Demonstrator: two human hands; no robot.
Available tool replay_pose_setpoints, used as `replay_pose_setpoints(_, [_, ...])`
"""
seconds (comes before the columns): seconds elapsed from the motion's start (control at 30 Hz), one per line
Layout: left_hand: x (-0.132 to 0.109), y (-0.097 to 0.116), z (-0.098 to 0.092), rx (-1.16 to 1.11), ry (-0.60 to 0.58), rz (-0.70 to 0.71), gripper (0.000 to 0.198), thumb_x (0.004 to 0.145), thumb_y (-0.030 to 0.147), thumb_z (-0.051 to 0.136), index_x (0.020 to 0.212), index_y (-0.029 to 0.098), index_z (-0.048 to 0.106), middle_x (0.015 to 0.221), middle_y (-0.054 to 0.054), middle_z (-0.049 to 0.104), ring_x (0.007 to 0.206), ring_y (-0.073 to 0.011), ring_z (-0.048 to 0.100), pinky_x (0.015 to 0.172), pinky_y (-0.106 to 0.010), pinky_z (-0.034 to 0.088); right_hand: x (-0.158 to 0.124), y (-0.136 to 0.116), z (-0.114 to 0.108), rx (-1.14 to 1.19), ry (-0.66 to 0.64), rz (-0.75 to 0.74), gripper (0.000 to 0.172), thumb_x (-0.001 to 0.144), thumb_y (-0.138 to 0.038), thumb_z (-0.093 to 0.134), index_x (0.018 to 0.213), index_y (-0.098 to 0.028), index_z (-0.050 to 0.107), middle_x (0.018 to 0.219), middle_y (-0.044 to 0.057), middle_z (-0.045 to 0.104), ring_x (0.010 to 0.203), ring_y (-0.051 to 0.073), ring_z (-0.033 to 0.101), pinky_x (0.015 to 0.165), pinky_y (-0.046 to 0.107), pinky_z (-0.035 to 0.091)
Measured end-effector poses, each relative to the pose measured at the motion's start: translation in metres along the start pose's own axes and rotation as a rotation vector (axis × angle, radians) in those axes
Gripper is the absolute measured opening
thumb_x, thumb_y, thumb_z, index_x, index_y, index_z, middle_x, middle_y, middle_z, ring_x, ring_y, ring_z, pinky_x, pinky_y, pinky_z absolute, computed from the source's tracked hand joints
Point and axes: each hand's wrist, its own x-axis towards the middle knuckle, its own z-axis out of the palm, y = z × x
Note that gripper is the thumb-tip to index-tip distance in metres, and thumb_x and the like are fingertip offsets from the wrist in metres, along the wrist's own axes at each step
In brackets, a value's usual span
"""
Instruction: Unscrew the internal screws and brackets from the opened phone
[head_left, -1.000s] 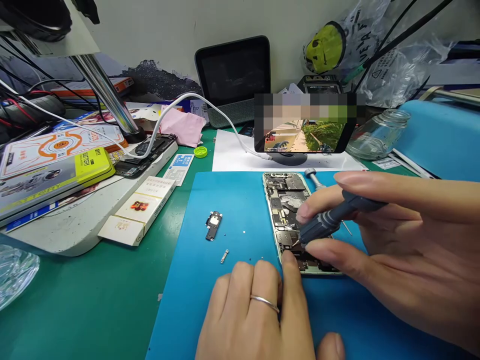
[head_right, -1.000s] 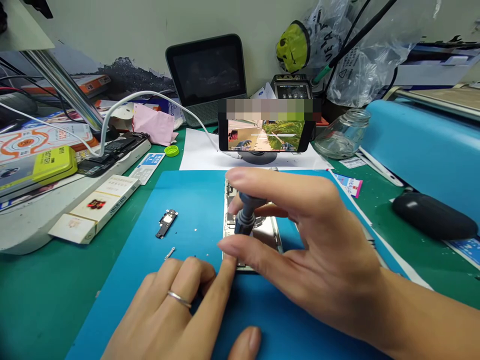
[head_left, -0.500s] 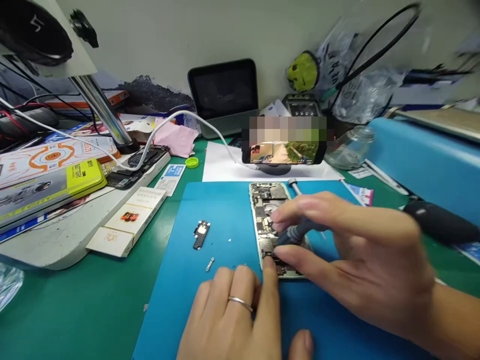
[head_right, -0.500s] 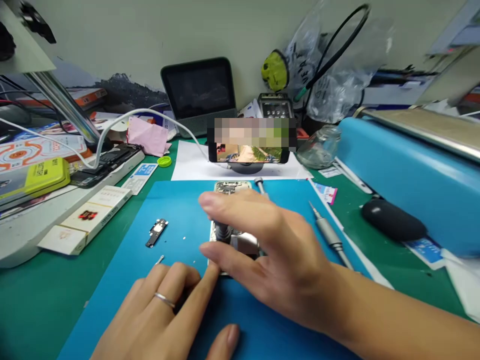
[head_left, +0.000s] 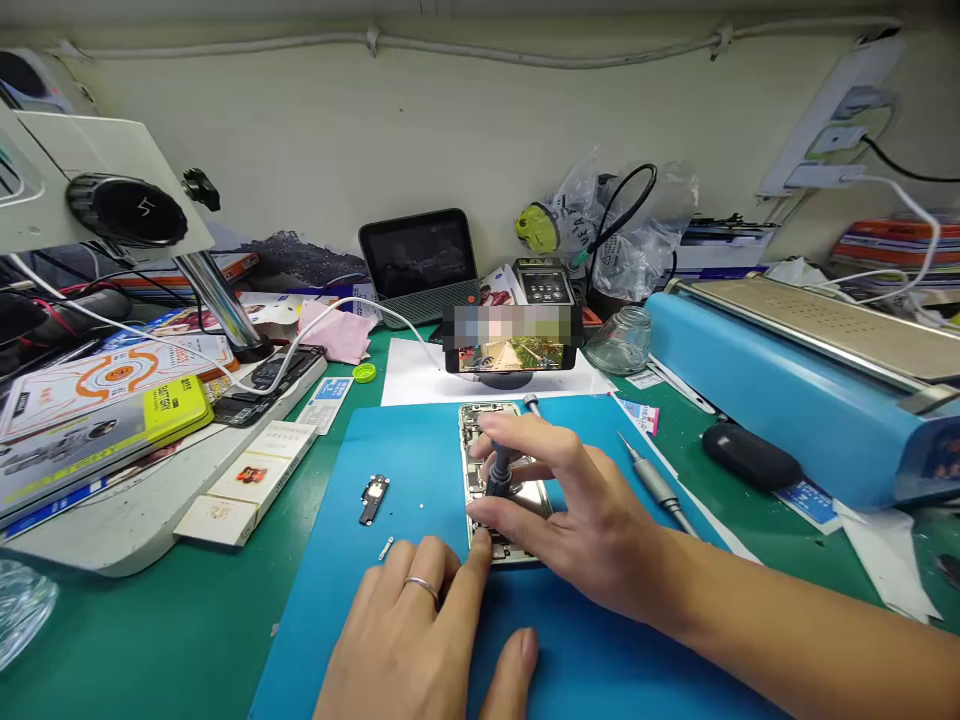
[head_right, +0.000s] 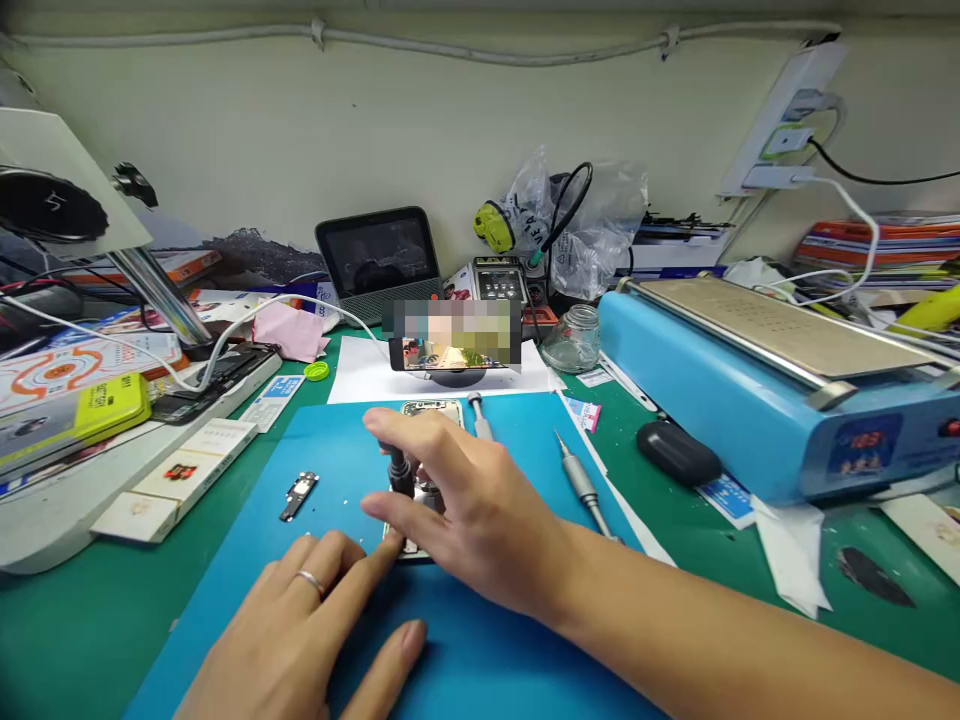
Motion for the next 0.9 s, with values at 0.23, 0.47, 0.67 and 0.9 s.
replay_pose_setpoints(0.23, [0.002, 0.003, -0.002, -0.067, 0.03, -0.064, 0.038, 0.117, 0.033, 0.066, 0.152, 0.029, 0.079, 0.118, -0.005, 0.082, 0.087, -0.0279, 0.085, 0.074, -0.04, 0.071, 0.004, -0.004, -0.005, -0.104, -0.041, -0.075, 0.05, 0.129, -0.012, 0.065, 0.176, -0.022, 0.055, 0.138, 0.013, 0.094, 0.12, 0.025, 0.096, 0.089, 0.031, 0.083])
replay_pose_setpoints(0.47, [0.005, 0.001, -0.001, -0.066, 0.147, 0.031, 0.037, 0.135, 0.035, 0.043, 0.164, 0.031, 0.066, 0.152, -0.01, 0.087, 0.114, -0.0297, 0.09, 0.09, -0.041, 0.078, 0.001, -0.009, -0.005, -0.142, -0.025, -0.061, 0.036, 0.137, -0.028, 0.067, 0.17, -0.021, 0.057, 0.136, 0.014, 0.097, 0.112, 0.024, 0.1, 0.093, 0.031, 0.083])
replay_pose_setpoints(0.67, [-0.003, -0.021, 0.005, 0.144, 0.064, 0.19, 0.045, 0.14, 0.048, 0.039, 0.168, 0.03, 0.07, 0.159, -0.009, 0.09, 0.146, -0.0327, 0.087, 0.109, -0.042, 0.079, 0.002, -0.009, -0.005, -0.126, -0.004, -0.06, 0.048, 0.128, -0.012, 0.062, 0.174, -0.021, 0.055, 0.146, 0.015, 0.096, 0.123, 0.025, 0.1, 0.099, 0.033, 0.085])
replay_pose_setpoints(0.9, [-0.005, -0.036, 0.009, 0.212, 0.025, 0.347, 0.056, 0.137, 0.06, 0.054, 0.176, 0.026, 0.072, 0.171, -0.011, 0.086, 0.155, -0.035, 0.085, 0.114, -0.039, 0.079, 0.003, -0.009, -0.006, -0.124, -0.002, -0.071, 0.042, 0.132, -0.014, 0.065, 0.172, -0.022, 0.059, 0.152, 0.015, 0.096, 0.14, 0.029, 0.097, 0.118, 0.041, 0.083])
